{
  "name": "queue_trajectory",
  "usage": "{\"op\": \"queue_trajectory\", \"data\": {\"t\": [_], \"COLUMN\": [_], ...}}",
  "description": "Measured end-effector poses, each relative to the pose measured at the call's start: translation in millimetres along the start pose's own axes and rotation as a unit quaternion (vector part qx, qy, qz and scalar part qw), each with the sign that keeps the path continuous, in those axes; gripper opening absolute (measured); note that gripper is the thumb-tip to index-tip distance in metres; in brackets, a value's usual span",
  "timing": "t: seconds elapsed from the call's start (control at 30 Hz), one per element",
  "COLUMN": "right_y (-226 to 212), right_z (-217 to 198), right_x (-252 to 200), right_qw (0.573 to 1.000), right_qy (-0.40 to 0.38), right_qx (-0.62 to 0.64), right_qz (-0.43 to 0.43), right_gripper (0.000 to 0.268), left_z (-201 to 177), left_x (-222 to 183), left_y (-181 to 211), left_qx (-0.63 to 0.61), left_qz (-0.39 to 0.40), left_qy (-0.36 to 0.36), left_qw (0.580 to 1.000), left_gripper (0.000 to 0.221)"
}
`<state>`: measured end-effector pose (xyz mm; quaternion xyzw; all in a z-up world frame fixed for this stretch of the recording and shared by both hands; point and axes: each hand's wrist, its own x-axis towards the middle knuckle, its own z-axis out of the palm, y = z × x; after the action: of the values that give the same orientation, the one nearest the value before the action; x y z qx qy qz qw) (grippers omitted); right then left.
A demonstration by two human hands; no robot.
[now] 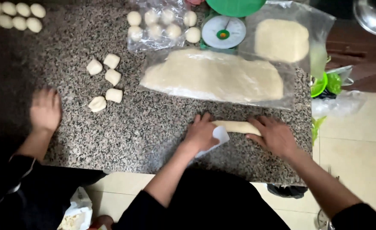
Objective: Cutting a long roll of dough into small portions and rolling them into balls on a granite countertop in a bakery.
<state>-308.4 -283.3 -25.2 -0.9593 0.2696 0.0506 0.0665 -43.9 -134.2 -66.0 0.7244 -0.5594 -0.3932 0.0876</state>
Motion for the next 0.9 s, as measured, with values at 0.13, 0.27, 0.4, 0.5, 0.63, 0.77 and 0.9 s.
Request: {"op": "queue_trajectory", "data": {"t": [0.13, 0.27, 0.4, 0.5, 0.63, 0.77, 0.9], "right_y": [-17, -48, -73, -94, -129, -178, -196], "right_z": [-32, -21, 24, 28, 65, 41, 44], "right_x": [22, 34, 54, 65, 95, 132, 149], "right_qw": [0.983, 0.947, 0.985, 0.992, 0.985, 0.971, 0.943], "right_qy": [-0.045, -0.042, -0.025, -0.046, 0.018, -0.026, -0.01], "right_qx": [0.173, 0.318, 0.168, 0.108, 0.152, 0.213, 0.319], "right_qz": [-0.032, -0.003, -0.039, -0.043, -0.084, -0.103, -0.098], "right_gripper": [0.042, 0.046, 0.073, 0.095, 0.087, 0.078, 0.067], "left_z": [-15, -74, -122, -112, -101, -79, -66], "left_x": [26, -34, -92, -128, -146, -118, -110], "left_y": [0, -5, -50, -101, -93, -54, -84], "left_qx": [0.036, 0.074, 0.013, -0.115, -0.093, -0.049, -0.028], "left_qz": [-0.009, -0.035, -0.085, -0.148, -0.284, -0.266, -0.26], "left_qy": [-0.073, -0.051, 0.069, 0.176, 0.204, 0.183, 0.193], "left_qw": [0.997, 0.995, 0.994, 0.966, 0.932, 0.945, 0.946], "left_gripper": [0.055, 0.041, 0.045, 0.047, 0.047, 0.051, 0.055]}}
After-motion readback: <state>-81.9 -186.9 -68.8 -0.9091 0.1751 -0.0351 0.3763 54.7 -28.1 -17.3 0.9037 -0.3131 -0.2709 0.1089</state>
